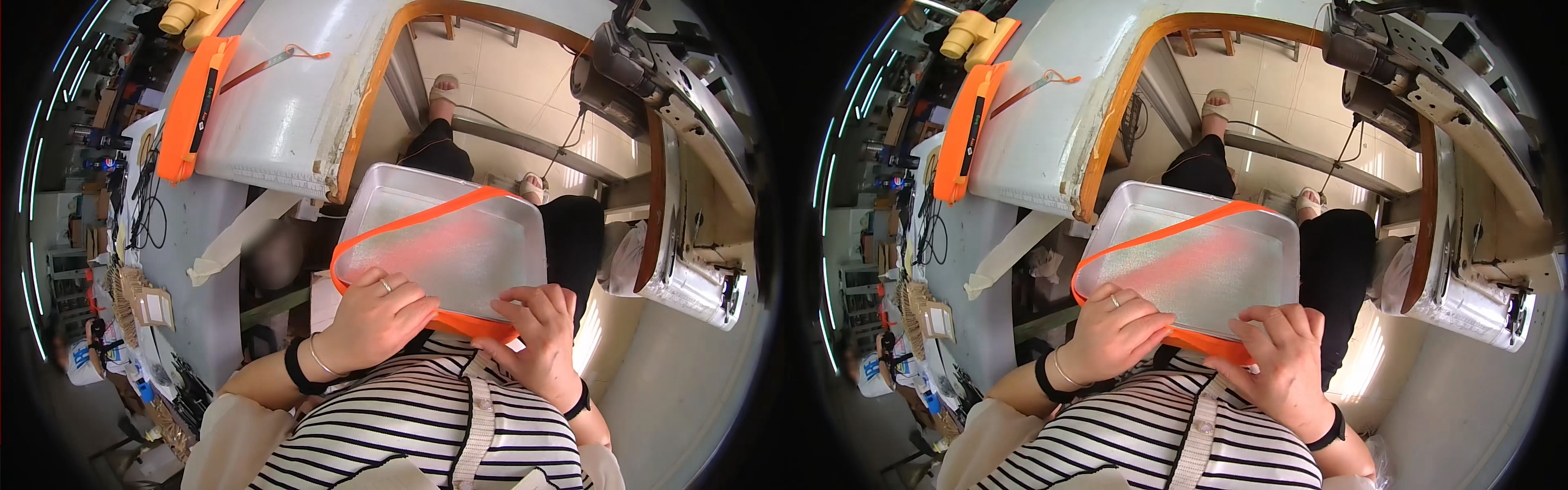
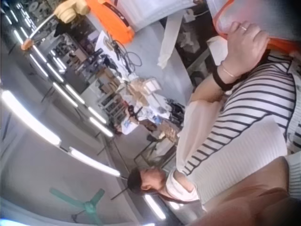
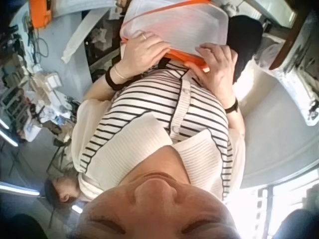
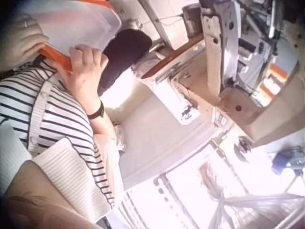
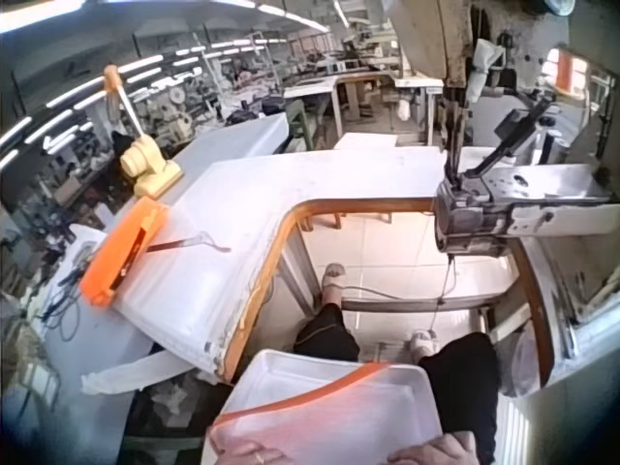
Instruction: The person assembles orange first-aid bags by attaching straps to the cases. They pick up a strap, thread it through the bag's attachment points, and secure it. The person handles multiple bags sequentially, inspecting the fit and alignment of the straps before moving to the next unit.
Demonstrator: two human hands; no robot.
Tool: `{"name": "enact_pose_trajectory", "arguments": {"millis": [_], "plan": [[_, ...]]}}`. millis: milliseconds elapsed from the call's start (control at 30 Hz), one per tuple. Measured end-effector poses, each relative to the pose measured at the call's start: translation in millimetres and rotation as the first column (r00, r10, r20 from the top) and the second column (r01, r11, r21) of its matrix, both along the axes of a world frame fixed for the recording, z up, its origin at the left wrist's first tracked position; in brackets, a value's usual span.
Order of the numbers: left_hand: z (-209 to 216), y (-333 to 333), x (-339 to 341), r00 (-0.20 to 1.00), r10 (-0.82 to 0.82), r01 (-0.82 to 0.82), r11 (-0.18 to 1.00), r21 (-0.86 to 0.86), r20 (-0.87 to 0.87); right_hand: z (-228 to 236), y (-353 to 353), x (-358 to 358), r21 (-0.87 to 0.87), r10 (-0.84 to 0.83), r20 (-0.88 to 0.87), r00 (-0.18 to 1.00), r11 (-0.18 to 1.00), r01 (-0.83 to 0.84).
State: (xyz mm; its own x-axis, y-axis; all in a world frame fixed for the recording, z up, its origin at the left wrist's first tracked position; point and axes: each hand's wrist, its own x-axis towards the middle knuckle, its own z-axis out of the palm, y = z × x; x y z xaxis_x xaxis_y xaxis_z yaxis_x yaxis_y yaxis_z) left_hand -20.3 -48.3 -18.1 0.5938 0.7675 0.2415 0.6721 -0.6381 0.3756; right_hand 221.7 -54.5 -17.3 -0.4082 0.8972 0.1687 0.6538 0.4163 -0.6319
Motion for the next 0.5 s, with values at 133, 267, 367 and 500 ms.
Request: {"name": "enact_pose_trajectory", "arguments": {"millis": [133, 267, 367, 500], "plan": [[3, 1, 0, 1.000, 0.004, -0.004, 1.000, -0.025, -0.016, -20, 3, -20, -0.022, 0.162, 0.015, 0.987, 0.987, -0.162], [16, 9, -8, 0.997, 0.063, -0.064, 0.998, -0.021, -0.050, -20, 8, -23, -0.035, 0.123, -0.120, 0.985, 0.991, -0.128], [36, 14, -20, 0.986, 0.164, -0.164, 0.987, 0.002, -0.025, -20, 10, -22, -0.053, 0.080, -0.171, 0.982, 0.994, -0.091], [44, 17, -38, 0.984, 0.155, -0.152, 0.988, 0.040, -0.092, -18, 13, -21, -0.083, 0.046, -0.190, 0.981, 0.995, -0.063]]}}
